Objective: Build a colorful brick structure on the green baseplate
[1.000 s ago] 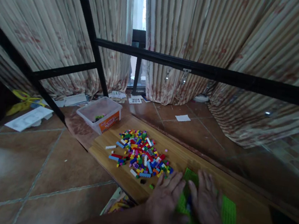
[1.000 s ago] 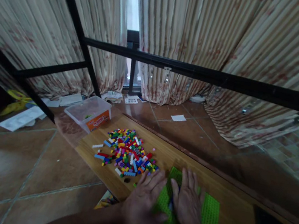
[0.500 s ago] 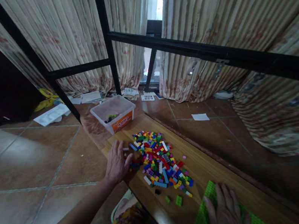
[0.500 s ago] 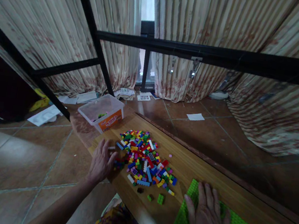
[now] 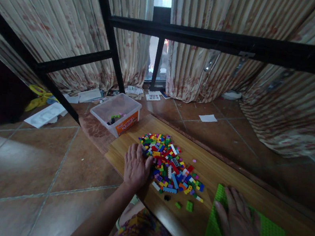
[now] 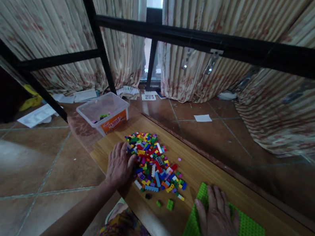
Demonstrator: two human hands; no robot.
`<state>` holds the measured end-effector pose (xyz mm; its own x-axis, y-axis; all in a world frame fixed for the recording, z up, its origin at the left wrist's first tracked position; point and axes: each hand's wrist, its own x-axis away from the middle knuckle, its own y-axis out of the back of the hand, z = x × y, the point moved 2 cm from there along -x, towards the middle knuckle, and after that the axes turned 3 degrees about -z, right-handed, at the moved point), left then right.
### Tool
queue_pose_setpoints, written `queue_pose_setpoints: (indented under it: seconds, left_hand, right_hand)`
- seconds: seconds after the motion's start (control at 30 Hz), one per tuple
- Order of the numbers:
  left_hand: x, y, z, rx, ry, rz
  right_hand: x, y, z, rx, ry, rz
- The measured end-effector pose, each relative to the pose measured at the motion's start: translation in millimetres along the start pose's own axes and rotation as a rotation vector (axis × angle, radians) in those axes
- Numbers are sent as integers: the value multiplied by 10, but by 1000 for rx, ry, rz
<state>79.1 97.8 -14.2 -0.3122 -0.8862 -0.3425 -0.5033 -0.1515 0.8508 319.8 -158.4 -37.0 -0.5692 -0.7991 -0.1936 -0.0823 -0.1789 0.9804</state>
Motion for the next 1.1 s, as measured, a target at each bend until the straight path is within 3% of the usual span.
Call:
queue_pose_setpoints:
  seconds: [0.17,0.3,0.5,0.6,0.7,0.8,0.9,1.0,1.1]
  left_hand:
    - [-50,-70,-158,137,17,26]
    - [-70,-60,-136,285,2,22]
    - [-244,59,156,353,-1,-38]
    - [-506,90,330,287,-44,-97]
    - [-812,56,466,257,-37,-70]
    - [-1037,-2,543,233,-31,-33]
    - [-1149,-61,604,208,-26,-15]
    - [-1197,-120,667,156,1,-11]
    - [-1215,-167,682,97,-21,-7]
  right_hand:
    - [-19,42,25,-5,-16,0]
    - [-33,57,38,-30,-20,-7]
    - [-50,85,45,-104,-38,-61]
    - [-69,135,22,-211,-53,-119]
    - [-55,275,66,-337,-86,-244]
    - [51,489,316,-429,-67,-356]
    - [249,644,783,-514,49,-367]
    - [470,654,1246,-632,149,-325]
    - [627,589,1489,-712,144,-269]
